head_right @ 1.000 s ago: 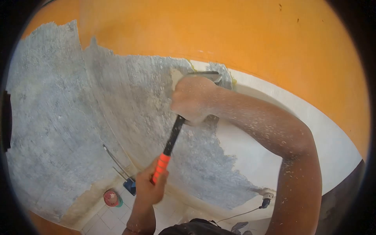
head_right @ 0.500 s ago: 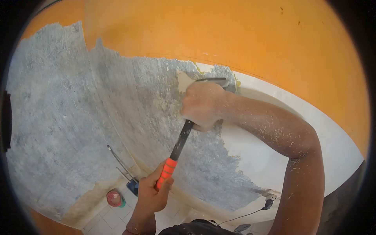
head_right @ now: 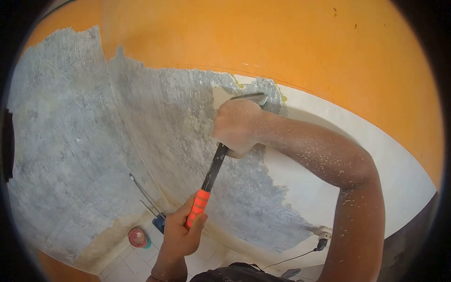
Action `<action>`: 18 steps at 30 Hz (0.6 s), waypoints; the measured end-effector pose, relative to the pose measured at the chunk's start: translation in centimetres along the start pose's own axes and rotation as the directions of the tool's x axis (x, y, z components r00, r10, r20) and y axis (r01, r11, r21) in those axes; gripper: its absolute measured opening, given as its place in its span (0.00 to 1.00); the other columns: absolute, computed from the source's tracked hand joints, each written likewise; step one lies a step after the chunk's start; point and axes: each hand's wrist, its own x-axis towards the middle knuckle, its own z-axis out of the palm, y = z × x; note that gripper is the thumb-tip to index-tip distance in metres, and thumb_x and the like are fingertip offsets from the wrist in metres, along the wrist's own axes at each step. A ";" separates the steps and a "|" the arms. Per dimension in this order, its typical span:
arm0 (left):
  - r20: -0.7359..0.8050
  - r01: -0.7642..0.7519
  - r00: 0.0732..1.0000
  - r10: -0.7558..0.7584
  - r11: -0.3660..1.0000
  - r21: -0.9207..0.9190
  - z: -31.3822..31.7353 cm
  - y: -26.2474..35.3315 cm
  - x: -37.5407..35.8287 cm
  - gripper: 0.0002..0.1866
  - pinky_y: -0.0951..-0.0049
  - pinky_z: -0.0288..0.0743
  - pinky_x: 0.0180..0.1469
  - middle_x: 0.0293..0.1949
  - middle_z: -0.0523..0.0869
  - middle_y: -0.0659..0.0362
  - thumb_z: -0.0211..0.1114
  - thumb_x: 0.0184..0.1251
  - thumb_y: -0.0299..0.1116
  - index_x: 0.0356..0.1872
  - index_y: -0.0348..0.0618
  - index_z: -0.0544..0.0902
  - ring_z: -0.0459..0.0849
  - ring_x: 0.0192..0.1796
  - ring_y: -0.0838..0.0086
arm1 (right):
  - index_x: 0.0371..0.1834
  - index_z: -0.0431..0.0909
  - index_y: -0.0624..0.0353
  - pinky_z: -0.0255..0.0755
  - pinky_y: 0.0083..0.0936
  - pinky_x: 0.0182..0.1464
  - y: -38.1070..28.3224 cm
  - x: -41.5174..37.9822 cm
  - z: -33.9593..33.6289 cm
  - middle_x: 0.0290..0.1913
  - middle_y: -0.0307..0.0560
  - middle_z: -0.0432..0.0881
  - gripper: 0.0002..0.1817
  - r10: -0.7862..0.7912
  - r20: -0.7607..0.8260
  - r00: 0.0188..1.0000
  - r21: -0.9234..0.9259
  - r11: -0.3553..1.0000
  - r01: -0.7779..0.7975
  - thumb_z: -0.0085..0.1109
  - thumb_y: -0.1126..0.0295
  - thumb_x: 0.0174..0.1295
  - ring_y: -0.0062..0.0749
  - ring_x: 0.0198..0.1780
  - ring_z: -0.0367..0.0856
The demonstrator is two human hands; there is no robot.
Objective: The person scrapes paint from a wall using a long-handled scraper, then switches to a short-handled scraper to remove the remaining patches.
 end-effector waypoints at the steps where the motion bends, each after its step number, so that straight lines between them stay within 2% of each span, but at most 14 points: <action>1: 0.004 -0.002 1.000 0.002 1.000 0.002 0.0 -0.4 0.6 0.22 0.78 0.71 0.29 0.22 0.79 0.54 0.60 0.62 0.28 0.58 0.37 0.74 0.74 0.25 0.83 | 0.19 0.78 0.51 0.77 0.37 0.37 0.3 0.0 0.0 0.20 0.43 0.79 0.13 -0.022 -0.022 1.000 0.027 0.999 0.022 0.65 0.56 0.34 0.42 0.31 0.81; 3: -0.095 -0.028 0.995 0.035 0.997 0.075 0.4 -1.5 2.1 0.21 0.79 0.71 0.29 0.23 0.79 0.54 0.60 0.62 0.27 0.58 0.37 0.74 0.73 0.25 0.85 | 0.19 0.78 0.51 0.77 0.37 0.37 1.2 1.1 -0.5 0.20 0.43 0.79 0.13 0.004 -0.016 1.000 -0.028 1.000 -0.005 0.65 0.56 0.35 0.42 0.31 0.81; 4: -0.086 -0.018 0.996 0.024 0.997 0.072 0.3 -1.5 2.0 0.21 0.79 0.71 0.29 0.23 0.79 0.54 0.60 0.62 0.27 0.58 0.37 0.74 0.73 0.25 0.85 | 0.19 0.77 0.51 0.77 0.37 0.37 1.1 1.4 -0.6 0.20 0.43 0.79 0.12 0.026 -0.018 0.999 -0.080 0.996 -0.027 0.64 0.56 0.36 0.41 0.30 0.80; 6: -0.040 0.023 0.999 -0.019 0.994 0.111 -0.3 -1.3 2.2 0.21 0.80 0.71 0.29 0.24 0.80 0.53 0.59 0.62 0.26 0.57 0.37 0.75 0.75 0.26 0.85 | 0.19 0.77 0.51 0.77 0.37 0.36 1.0 1.2 -0.1 0.20 0.44 0.79 0.13 -0.001 -0.064 0.998 -0.072 0.997 -0.003 0.64 0.56 0.36 0.42 0.30 0.80; 8: -0.029 0.023 0.999 -0.021 0.997 0.068 -0.7 0.6 0.7 0.21 0.79 0.71 0.28 0.23 0.80 0.53 0.59 0.62 0.27 0.58 0.37 0.75 0.75 0.25 0.84 | 0.20 0.78 0.51 0.76 0.38 0.35 -0.1 0.4 -0.7 0.21 0.44 0.79 0.14 0.019 0.040 0.999 -0.014 1.000 -0.019 0.65 0.55 0.33 0.44 0.30 0.81; 10: 0.004 0.029 1.000 -0.029 0.999 0.022 -0.7 0.5 0.9 0.21 0.78 0.70 0.27 0.21 0.79 0.54 0.59 0.62 0.27 0.58 0.38 0.75 0.74 0.25 0.84 | 0.20 0.78 0.51 0.77 0.38 0.35 0.4 0.8 -0.4 0.21 0.44 0.79 0.14 0.004 0.023 1.000 0.011 1.000 -0.004 0.66 0.56 0.32 0.44 0.30 0.81; 13: -0.065 0.070 0.996 -0.062 0.991 0.113 -0.2 -1.1 2.2 0.21 0.77 0.71 0.29 0.22 0.79 0.54 0.59 0.63 0.27 0.59 0.39 0.74 0.76 0.25 0.82 | 0.20 0.78 0.49 0.78 0.38 0.36 1.0 1.7 0.0 0.21 0.43 0.79 0.12 -0.003 -0.015 1.000 -0.039 0.999 0.003 0.65 0.57 0.33 0.44 0.30 0.81; 16: -0.055 0.003 0.998 0.006 0.989 0.151 -0.7 -0.1 1.3 0.22 0.76 0.73 0.31 0.24 0.81 0.52 0.59 0.63 0.28 0.59 0.39 0.73 0.79 0.26 0.79 | 0.20 0.78 0.49 0.77 0.38 0.36 0.6 1.3 -0.5 0.23 0.43 0.80 0.12 0.036 -0.025 0.999 -0.030 0.999 -0.037 0.66 0.57 0.32 0.43 0.32 0.82; 18: 0.022 0.048 0.998 -0.050 0.993 0.103 -1.4 0.7 0.8 0.22 0.74 0.74 0.32 0.24 0.81 0.49 0.60 0.63 0.29 0.59 0.39 0.73 0.81 0.26 0.75 | 0.20 0.79 0.48 0.77 0.38 0.35 0.2 0.8 -0.3 0.25 0.43 0.81 0.12 0.010 0.036 0.999 0.024 1.000 -0.011 0.66 0.57 0.32 0.43 0.34 0.82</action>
